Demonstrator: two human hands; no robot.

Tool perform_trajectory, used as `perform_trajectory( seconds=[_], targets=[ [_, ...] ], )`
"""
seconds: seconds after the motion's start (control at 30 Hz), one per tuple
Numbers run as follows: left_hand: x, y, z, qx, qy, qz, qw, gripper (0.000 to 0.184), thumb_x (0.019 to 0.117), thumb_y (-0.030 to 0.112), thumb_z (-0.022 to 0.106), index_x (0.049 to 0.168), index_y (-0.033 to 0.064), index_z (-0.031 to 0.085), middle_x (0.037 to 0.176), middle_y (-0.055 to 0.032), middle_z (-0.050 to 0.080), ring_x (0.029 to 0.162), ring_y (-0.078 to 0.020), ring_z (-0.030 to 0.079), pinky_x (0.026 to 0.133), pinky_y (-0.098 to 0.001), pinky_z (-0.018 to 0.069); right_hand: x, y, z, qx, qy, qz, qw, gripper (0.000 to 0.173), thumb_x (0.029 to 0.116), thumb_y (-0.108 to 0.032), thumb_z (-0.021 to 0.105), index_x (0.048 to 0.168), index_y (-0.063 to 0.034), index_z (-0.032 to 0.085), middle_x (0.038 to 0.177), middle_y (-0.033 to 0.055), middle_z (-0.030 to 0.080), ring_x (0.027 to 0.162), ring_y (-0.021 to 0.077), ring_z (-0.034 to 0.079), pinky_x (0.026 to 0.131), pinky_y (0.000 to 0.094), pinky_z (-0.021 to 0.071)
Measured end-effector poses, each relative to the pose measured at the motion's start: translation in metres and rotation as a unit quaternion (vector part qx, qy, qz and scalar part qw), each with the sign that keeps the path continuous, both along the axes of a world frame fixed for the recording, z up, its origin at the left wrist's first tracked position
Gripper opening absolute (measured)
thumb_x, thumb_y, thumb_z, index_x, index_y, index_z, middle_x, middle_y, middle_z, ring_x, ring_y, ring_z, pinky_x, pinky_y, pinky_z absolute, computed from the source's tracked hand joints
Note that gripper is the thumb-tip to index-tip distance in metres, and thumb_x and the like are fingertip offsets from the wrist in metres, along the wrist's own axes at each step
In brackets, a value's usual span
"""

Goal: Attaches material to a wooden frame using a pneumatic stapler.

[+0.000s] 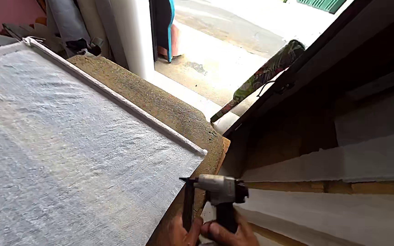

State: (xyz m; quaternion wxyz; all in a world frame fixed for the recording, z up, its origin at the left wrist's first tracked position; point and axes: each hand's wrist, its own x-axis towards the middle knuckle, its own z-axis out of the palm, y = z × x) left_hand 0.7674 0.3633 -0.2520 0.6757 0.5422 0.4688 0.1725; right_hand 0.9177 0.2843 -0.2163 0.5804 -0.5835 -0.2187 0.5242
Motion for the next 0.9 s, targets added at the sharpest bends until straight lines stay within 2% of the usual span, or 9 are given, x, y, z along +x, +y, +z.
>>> perform_trajectory(
  seconds=[0.1, 0.13, 0.2, 0.27, 0.4, 0.5, 0.57, 0.7, 0.9],
  targets=[
    [0.065, 0.034, -0.015, -0.027, -0.273, -0.025, 0.961, 0.062, 0.1022, 0.059, 0.047, 0.120, 0.0008, 0.059, 0.096, -0.0057, 0.075, 0.085, -0.0156, 0.073, 0.077, -0.0356, 0.0627, 0.099, 0.038, 0.018, 0.085, -0.045, 0.032, 0.995, 0.049, 0.0876, -0.010, 0.076, 0.133, -0.0078, 0.058, 0.116, 0.0160, 0.073, 0.067, 0.0192, 0.070, 0.062, 0.0365, 0.0624],
    [0.078, 0.037, -0.033, -0.063, -0.326, -0.020, 0.943, 0.074, 0.0978, 0.069, 0.044, 0.124, 0.0008, 0.059, 0.109, -0.0099, 0.074, 0.096, -0.0194, 0.073, 0.083, -0.0375, 0.0613, 0.128, 0.048, 0.028, 0.103, -0.089, 0.056, 0.989, 0.043, 0.0882, -0.013, 0.076, 0.129, -0.0134, 0.063, 0.108, 0.0128, 0.074, 0.065, 0.0158, 0.069, 0.061, 0.0333, 0.0618],
    [0.092, 0.038, -0.073, -0.085, -0.285, 0.041, 0.954, 0.081, 0.0945, 0.072, 0.050, 0.131, -0.0005, 0.056, 0.121, -0.0099, 0.070, 0.103, -0.0198, 0.070, 0.085, -0.0378, 0.0594, 0.176, 0.065, 0.054, 0.112, -0.202, 0.118, 0.966, 0.035, 0.0899, -0.019, 0.076, 0.124, -0.0185, 0.067, 0.090, 0.0073, 0.073, 0.065, 0.0147, 0.068, 0.061, 0.0322, 0.0613],
    [0.100, 0.044, -0.097, -0.117, -0.216, 0.140, 0.959, 0.066, 0.0998, 0.056, 0.052, 0.134, -0.0006, 0.059, 0.125, -0.0085, 0.070, 0.107, -0.0183, 0.069, 0.088, -0.0363, 0.0580, 0.202, 0.078, 0.076, 0.096, -0.322, 0.189, 0.923, 0.030, 0.0924, -0.025, 0.075, 0.121, -0.0173, 0.067, 0.089, 0.0059, 0.072, 0.072, 0.0160, 0.069, 0.067, 0.0330, 0.0613],
    [0.132, 0.072, -0.096, -0.086, -0.214, 0.204, 0.951, 0.063, 0.1034, 0.054, 0.048, 0.125, -0.0023, 0.065, 0.115, -0.0083, 0.075, 0.107, -0.0165, 0.070, 0.100, -0.0356, 0.0535, 0.201, 0.103, 0.066, 0.044, -0.478, 0.287, 0.829, 0.027, 0.0934, -0.034, 0.071, 0.112, -0.0141, 0.068, 0.083, -0.0012, 0.070, 0.071, 0.0065, 0.067, 0.065, 0.0296, 0.0607],
    [0.164, 0.075, -0.089, -0.029, -0.203, 0.374, 0.905, 0.049, 0.1093, 0.044, 0.040, 0.116, -0.0004, 0.060, 0.090, -0.0066, 0.078, 0.085, -0.0173, 0.076, 0.083, -0.0362, 0.0632, 0.193, 0.109, 0.033, 0.037, -0.420, 0.290, 0.859, 0.020, 0.0918, -0.028, 0.071, 0.108, -0.0155, 0.068, 0.081, -0.0021, 0.069, 0.068, 0.0065, 0.066, 0.062, 0.0278, 0.0596],
    [0.174, 0.072, -0.094, 0.098, -0.073, 0.411, 0.903, 0.052, 0.1077, 0.048, 0.045, 0.115, 0.0011, 0.066, 0.094, -0.0010, 0.076, 0.092, -0.0056, 0.074, 0.089, -0.0277, 0.0611, 0.188, 0.111, 0.018, 0.030, -0.394, 0.297, 0.870, 0.020, 0.0932, -0.028, 0.071, 0.108, -0.0148, 0.068, 0.082, -0.0012, 0.068, 0.069, 0.0077, 0.066, 0.063, 0.0286, 0.0594],
    [0.163, 0.076, -0.122, 0.352, 0.063, 0.318, 0.878, 0.045, 0.1096, 0.045, 0.040, 0.101, 0.0114, 0.068, 0.085, 0.0042, 0.071, 0.087, 0.0050, 0.068, 0.083, -0.0155, 0.0562, 0.170, 0.116, 0.013, 0.014, -0.424, 0.303, 0.854, 0.022, 0.0992, -0.029, 0.065, 0.109, -0.0104, 0.066, 0.079, 0.0021, 0.069, 0.063, 0.0108, 0.066, 0.057, 0.0318, 0.0594],
    [0.156, 0.075, -0.133, 0.352, 0.061, 0.227, 0.906, 0.045, 0.1083, 0.040, 0.040, 0.099, 0.0066, 0.069, 0.081, -0.0016, 0.069, 0.082, 0.0027, 0.066, 0.081, -0.0133, 0.0532, 0.156, 0.127, 0.014, -0.005, -0.453, 0.304, 0.838, 0.020, 0.0996, -0.024, 0.064, 0.104, -0.0052, 0.066, 0.077, 0.0048, 0.069, 0.064, 0.0093, 0.066, 0.059, 0.0284, 0.0585]
  ],
)
